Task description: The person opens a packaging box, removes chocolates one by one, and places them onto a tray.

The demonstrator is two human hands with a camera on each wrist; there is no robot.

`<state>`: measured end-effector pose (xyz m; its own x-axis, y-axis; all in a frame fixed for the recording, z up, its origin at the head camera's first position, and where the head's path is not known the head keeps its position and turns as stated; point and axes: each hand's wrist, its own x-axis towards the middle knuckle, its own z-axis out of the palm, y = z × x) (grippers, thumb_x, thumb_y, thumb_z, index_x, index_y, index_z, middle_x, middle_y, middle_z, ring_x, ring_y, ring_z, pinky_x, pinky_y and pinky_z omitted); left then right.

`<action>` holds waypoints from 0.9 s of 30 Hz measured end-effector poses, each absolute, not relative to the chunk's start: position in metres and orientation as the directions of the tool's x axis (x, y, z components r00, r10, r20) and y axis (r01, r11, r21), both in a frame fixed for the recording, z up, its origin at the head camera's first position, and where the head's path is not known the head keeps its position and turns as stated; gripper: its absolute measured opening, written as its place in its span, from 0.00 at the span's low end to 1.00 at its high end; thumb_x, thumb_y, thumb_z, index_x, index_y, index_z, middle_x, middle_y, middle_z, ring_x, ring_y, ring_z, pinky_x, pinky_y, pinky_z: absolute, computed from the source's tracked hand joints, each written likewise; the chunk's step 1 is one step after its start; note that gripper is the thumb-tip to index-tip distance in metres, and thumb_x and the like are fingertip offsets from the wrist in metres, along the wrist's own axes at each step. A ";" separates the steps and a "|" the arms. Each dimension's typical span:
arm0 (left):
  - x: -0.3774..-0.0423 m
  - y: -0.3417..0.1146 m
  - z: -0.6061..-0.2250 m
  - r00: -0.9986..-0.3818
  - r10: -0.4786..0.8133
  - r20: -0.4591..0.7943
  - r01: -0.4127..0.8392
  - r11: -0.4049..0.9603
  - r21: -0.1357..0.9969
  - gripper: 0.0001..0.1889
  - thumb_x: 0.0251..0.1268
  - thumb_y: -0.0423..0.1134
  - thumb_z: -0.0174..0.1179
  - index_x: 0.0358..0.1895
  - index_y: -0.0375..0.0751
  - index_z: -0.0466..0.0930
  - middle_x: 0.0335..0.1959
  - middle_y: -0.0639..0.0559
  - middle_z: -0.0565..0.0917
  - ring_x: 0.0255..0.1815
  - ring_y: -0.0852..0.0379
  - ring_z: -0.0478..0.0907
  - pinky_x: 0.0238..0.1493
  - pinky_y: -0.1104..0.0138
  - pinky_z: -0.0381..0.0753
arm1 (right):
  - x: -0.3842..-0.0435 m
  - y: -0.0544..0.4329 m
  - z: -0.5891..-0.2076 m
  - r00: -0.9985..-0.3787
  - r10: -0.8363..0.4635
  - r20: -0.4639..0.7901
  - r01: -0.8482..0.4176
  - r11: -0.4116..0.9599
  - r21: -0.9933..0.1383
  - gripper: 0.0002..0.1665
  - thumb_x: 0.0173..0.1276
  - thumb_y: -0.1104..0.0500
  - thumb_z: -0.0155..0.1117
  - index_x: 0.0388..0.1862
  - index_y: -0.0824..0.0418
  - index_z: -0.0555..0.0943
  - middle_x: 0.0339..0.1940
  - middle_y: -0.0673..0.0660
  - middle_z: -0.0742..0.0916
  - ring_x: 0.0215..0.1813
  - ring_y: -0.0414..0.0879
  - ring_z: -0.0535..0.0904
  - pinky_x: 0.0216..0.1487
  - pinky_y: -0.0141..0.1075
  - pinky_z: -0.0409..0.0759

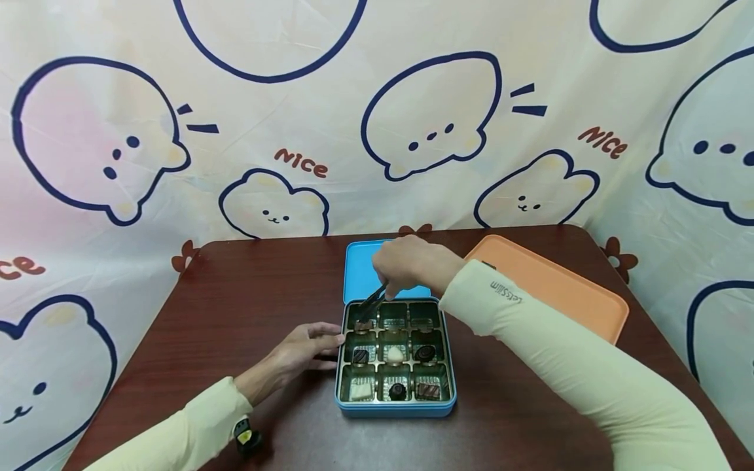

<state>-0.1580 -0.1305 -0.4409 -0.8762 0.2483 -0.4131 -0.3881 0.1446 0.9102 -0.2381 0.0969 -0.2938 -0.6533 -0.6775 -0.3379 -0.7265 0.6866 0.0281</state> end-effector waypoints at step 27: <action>-0.159 -0.130 -0.442 -0.873 0.243 -0.422 -0.396 0.148 0.906 0.24 0.69 0.37 0.64 0.63 0.28 0.72 0.53 0.36 0.81 0.46 0.49 0.83 0.44 0.58 0.89 | -0.236 0.072 -0.324 -0.670 -0.624 -0.402 -0.716 0.687 0.126 0.09 0.63 0.47 0.74 0.30 0.50 0.86 0.24 0.45 0.84 0.23 0.38 0.72 0.25 0.31 0.69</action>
